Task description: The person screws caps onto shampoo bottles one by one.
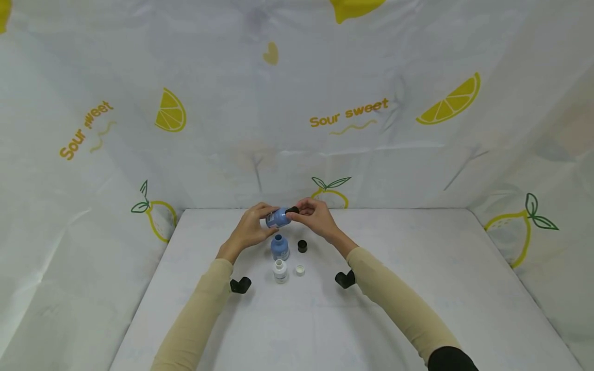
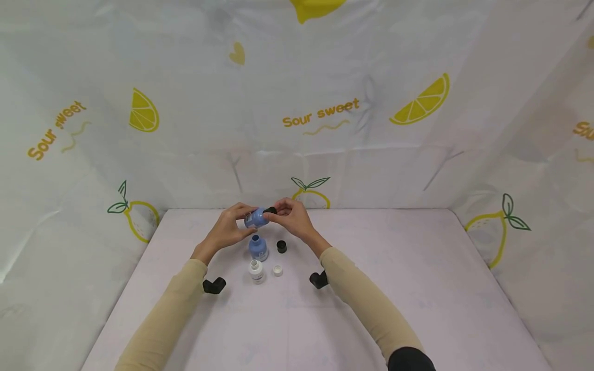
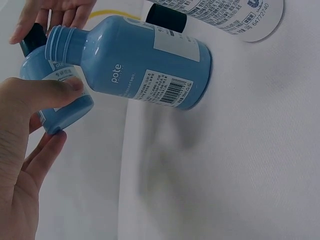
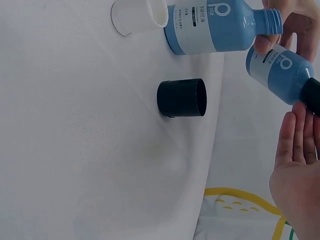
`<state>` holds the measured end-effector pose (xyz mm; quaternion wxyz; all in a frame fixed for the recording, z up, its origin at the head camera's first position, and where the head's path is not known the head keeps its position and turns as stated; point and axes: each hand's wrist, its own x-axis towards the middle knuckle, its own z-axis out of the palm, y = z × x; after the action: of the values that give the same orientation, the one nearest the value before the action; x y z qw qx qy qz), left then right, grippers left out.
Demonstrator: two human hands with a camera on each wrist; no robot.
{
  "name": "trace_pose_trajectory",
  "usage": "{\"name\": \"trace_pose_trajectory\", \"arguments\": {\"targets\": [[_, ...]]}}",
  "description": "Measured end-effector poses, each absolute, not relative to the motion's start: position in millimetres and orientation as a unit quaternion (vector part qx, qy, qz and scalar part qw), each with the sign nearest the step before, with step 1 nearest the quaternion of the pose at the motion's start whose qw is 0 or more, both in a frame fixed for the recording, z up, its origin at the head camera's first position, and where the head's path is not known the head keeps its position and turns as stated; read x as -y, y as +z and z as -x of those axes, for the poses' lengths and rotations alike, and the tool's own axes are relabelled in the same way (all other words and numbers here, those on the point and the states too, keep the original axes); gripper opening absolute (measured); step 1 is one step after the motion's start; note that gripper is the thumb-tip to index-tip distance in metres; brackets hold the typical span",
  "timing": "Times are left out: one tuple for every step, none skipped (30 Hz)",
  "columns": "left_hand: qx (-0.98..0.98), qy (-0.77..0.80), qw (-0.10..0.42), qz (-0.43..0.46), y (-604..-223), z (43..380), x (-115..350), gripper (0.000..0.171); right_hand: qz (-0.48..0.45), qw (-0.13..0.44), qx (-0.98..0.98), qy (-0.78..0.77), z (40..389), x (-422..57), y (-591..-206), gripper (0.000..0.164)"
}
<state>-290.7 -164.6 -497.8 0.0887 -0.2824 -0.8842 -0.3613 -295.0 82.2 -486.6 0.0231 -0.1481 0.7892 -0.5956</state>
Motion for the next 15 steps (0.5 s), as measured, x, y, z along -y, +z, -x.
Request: {"name": "trace_pose_trajectory", "arguments": {"targets": [[0.884,-0.360,0.089,0.283,-497.8,290.8,164.8,0.055,0.147,0.023,-0.789,-0.596,295.1,-81.8,-486.9,0.036],[0.885,-0.360,0.087,0.282,-497.7,290.7,165.0,0.055,0.147,0.023,-0.788,-0.597,295.2,-81.4,-487.2,0.036],[0.885,-0.359,0.087,0.282,-497.6,290.7,165.3,0.055,0.146,0.023,-0.788,-0.597,295.4,-81.1,-487.5,0.036],[0.886,-0.359,0.086,0.282,-497.6,290.6,165.5,0.055,0.146,0.023,-0.788,-0.597,295.5,-80.8,-487.9,0.036],[0.886,-0.358,0.085,0.281,-497.4,290.3,165.8,0.055,0.144,0.023,-0.789,-0.597,295.5,-80.7,-488.2,0.036],[0.887,-0.358,0.083,0.281,-497.2,290.0,165.9,0.055,0.143,0.023,-0.789,-0.597,295.5,-80.5,-488.3,0.035],[0.887,-0.359,0.082,0.280,-496.9,289.8,165.8,0.055,0.142,0.024,-0.789,-0.597,295.4,-80.5,-488.4,0.035],[0.887,-0.359,0.081,0.280,-496.6,289.6,165.7,0.056,0.142,0.025,-0.789,-0.597,295.4,-80.6,-488.3,0.035],[0.887,-0.359,0.080,0.279,-496.4,289.4,165.6,0.056,0.142,0.026,-0.789,-0.597,295.3,-80.8,-488.1,0.034],[0.887,-0.360,0.080,0.279,-496.4,289.3,165.7,0.056,0.142,0.027,-0.789,-0.597,295.1,-81.1,-488.0,0.034],[0.887,-0.360,0.079,0.279,-496.4,289.3,165.7,0.056,0.144,0.030,-0.789,-0.597,294.9,-81.5,-487.6,0.034],[0.887,-0.360,0.079,0.279,-496.5,289.3,165.6,0.056,0.145,0.032,-0.788,-0.597,294.7,-82.0,-487.3,0.035],[0.887,-0.360,0.080,0.279,-496.7,289.4,165.6,0.056,0.148,0.037,-0.787,-0.598,294.7,-82.5,-487.3,0.036],[0.886,-0.361,0.079,0.279,-496.9,289.5,165.7,0.056,0.152,0.041,-0.786,-0.598,294.6,-83.2,-487.2,0.037],[0.887,-0.360,0.080,0.279,-497.1,289.7,165.8,0.056,0.159,0.045,-0.784,-0.598,294.4,-84.2,-487.2,0.039]]}}
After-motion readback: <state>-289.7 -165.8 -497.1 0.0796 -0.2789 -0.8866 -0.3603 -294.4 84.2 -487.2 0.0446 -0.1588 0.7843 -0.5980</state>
